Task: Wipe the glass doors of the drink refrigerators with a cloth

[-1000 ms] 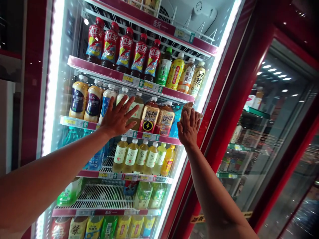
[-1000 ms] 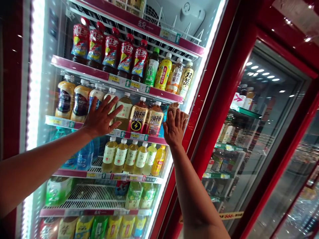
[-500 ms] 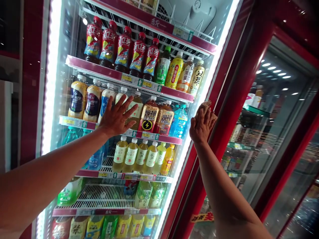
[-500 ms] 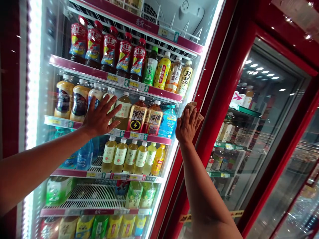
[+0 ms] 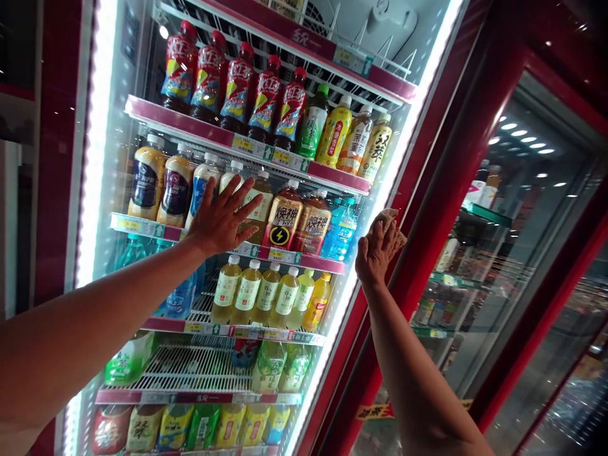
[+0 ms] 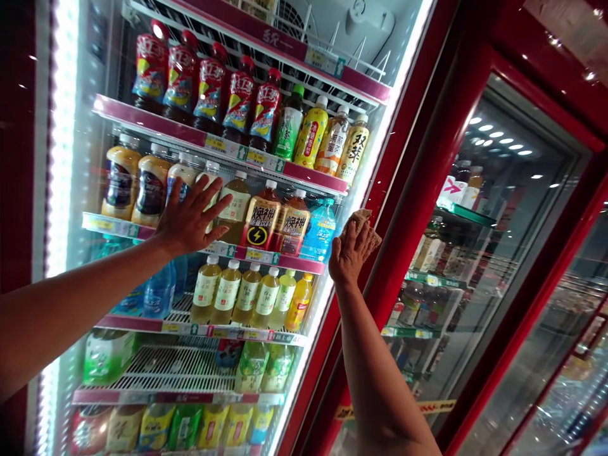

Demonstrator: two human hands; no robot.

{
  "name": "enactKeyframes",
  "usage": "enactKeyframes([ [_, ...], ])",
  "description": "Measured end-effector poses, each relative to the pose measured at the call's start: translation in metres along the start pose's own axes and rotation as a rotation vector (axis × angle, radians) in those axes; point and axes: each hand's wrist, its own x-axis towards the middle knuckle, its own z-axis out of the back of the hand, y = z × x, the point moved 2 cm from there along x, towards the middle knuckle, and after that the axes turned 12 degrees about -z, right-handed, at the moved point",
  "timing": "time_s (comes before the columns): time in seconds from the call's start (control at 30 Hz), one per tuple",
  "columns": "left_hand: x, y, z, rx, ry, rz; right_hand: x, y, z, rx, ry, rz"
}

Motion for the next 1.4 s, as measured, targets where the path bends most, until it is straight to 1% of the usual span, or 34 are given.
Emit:
enactKeyframes([
  [0.07, 0.0, 0.0, 0.0, 0.01, 0.009, 0.005, -0.004, 0.008, -0.002, -0.001, 0.02, -0.003],
  [0.13, -0.001, -0.001, -0.001, 0.019, 0.013, 0.004, -0.014, 0.008, -0.003, -0.013, 0.078, 0.057],
  [0.2, -0.002, -0.001, 0.0, 0.042, 0.008, -0.012, -0.024, 0.002, -0.001, -0.025, 0.12, 0.106],
  [0.27, -0.003, -0.002, 0.001, 0.062, -0.002, -0.031, -0.029, -0.005, 0.001, -0.026, 0.131, 0.107],
  [0.37, -0.005, -0.003, 0.002, 0.044, 0.015, -0.022, -0.02, -0.007, 0.001, -0.007, 0.096, 0.006],
  [0.43, -0.005, -0.003, 0.003, 0.027, 0.028, -0.014, -0.009, 0.0, -0.001, 0.012, 0.052, -0.079],
  [0.47, -0.005, -0.003, 0.004, 0.025, 0.027, -0.015, -0.005, 0.005, -0.002, 0.02, 0.038, -0.092],
  [0.5, -0.006, -0.003, 0.004, 0.028, 0.021, -0.02, -0.004, 0.009, -0.003, 0.024, 0.034, -0.079],
  [0.57, -0.006, -0.003, 0.004, 0.032, 0.011, -0.028, -0.009, 0.016, -0.006, 0.021, 0.066, 0.014],
  [0.67, -0.006, -0.001, 0.002, 0.004, 0.011, -0.028, -0.029, 0.012, -0.006, 0.002, 0.121, 0.139],
  [0.73, -0.007, 0.0, 0.001, -0.018, 0.001, -0.035, -0.04, 0.006, -0.005, -0.008, 0.115, 0.153],
  [0.8, -0.008, 0.001, -0.001, -0.014, -0.016, -0.057, -0.043, 0.005, -0.005, -0.016, 0.09, 0.128],
  [0.87, -0.009, 0.001, -0.001, 0.01, -0.032, -0.079, -0.04, 0.012, -0.007, -0.018, 0.056, 0.081],
  [0.93, -0.01, 0.001, -0.001, 0.021, -0.044, -0.084, -0.033, 0.025, -0.009, -0.012, 0.02, 0.036],
  [1.0, -0.01, 0.001, -0.001, 0.007, -0.042, -0.066, -0.03, 0.04, -0.012, -0.007, 0.005, 0.031],
  [1.1, -0.01, 0.0, 0.0, -0.013, -0.036, -0.048, -0.034, 0.052, -0.013, -0.023, 0.039, 0.125],
  [1.2, -0.011, 0.0, 0.001, 0.0, -0.047, -0.089, -0.04, 0.045, -0.01, -0.03, 0.087, 0.284],
  [1.27, -0.012, 0.0, 0.0, 0.009, -0.069, -0.128, -0.04, 0.039, -0.008, -0.027, 0.099, 0.332],
  [1.33, -0.013, 0.0, 0.0, 0.004, -0.09, -0.148, -0.035, 0.04, -0.01, -0.028, 0.081, 0.281],
  [1.4, -0.014, 0.001, -0.001, -0.011, -0.095, -0.144, -0.032, 0.053, -0.015, -0.019, 0.031, 0.169],
])
